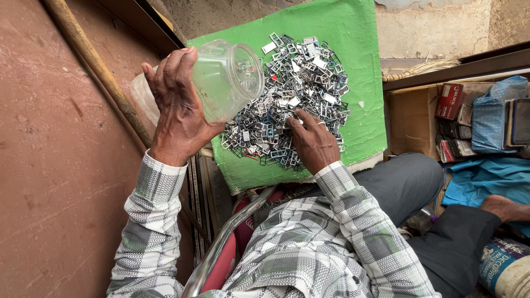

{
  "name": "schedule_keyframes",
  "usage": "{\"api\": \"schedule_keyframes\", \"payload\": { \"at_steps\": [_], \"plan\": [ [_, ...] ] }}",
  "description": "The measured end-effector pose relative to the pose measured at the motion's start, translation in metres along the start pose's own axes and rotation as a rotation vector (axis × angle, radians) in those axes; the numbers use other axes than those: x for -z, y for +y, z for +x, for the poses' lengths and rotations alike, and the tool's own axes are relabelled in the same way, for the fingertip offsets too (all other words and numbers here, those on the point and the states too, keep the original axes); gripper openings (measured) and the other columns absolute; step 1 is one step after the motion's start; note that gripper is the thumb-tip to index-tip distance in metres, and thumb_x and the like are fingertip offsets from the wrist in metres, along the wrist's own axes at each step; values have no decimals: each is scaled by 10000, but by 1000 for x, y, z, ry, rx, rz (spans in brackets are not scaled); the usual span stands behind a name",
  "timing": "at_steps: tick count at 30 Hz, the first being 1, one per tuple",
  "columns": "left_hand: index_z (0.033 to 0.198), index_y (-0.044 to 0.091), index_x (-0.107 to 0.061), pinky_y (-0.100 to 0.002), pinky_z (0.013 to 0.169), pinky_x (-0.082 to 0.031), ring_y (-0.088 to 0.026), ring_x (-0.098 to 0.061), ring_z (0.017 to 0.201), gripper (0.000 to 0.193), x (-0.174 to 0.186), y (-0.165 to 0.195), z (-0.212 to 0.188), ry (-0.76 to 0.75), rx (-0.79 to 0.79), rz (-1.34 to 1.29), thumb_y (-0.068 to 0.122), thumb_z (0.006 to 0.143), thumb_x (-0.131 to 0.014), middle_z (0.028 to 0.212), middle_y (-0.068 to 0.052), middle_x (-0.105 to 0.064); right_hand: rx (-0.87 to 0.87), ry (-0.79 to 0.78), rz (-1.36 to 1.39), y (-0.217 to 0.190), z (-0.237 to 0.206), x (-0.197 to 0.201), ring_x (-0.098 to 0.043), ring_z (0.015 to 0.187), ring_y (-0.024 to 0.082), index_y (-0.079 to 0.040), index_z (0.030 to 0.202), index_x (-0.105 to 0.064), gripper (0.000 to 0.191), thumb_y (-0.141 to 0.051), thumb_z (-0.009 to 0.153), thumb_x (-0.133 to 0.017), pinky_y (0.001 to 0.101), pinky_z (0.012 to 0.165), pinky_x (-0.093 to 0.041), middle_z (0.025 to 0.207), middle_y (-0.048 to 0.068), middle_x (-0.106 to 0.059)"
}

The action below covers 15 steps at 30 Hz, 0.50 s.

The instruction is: The person sits with a green mat on their lap holding a pile of small metal buckles and picks them up one at a time, placing each into a clear plastic jar held in the other hand. Near the end they set the jar down and reach toward a cluttered workbench.

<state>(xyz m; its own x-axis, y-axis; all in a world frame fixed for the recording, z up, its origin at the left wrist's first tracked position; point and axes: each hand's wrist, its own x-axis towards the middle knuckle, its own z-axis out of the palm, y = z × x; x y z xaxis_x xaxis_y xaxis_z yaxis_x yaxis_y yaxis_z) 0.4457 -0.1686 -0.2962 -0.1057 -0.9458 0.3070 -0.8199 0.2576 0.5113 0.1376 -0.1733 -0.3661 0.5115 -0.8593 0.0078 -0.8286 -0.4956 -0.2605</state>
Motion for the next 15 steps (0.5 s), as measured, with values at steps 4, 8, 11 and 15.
{"api": "schedule_keyframes", "payload": {
  "at_steps": [4,8,11,15],
  "plan": [
    [1623,114,-100,-680,1263,12,-368,-267,1533,1299,1,2,-1,2,6,-5,394,710,-981,1588,-140,-288,-4,77,34,3,-4,2,-667,1146,323,-159,1275,-675,327,-88,957,-660,419,844,-621,1337,94,-648],
    [1629,111,-96,-669,1267,11,-364,-268,1534,1286,1,2,-1,2,-2,-3,406,746,-983,1588,-142,-284,31,124,70,7,-4,4,-709,1056,285,-139,1266,-684,289,-95,982,-653,395,839,-626,1270,101,-699],
    [1629,110,-100,-665,1268,11,-365,-265,1538,1280,2,3,-2,-2,3,-7,394,742,-979,1589,-142,-285,-37,91,225,13,-4,10,-736,952,238,-118,1245,-689,259,-75,993,-647,367,812,-631,1175,96,-742],
    [1624,103,-100,-666,1262,13,-373,-254,1531,1287,2,2,-2,-14,6,-8,389,723,-974,1583,-149,-276,-187,122,595,21,-8,16,-752,959,183,-101,1204,-687,245,-83,959,-688,288,749,-655,1103,104,-757]
  ]
}}
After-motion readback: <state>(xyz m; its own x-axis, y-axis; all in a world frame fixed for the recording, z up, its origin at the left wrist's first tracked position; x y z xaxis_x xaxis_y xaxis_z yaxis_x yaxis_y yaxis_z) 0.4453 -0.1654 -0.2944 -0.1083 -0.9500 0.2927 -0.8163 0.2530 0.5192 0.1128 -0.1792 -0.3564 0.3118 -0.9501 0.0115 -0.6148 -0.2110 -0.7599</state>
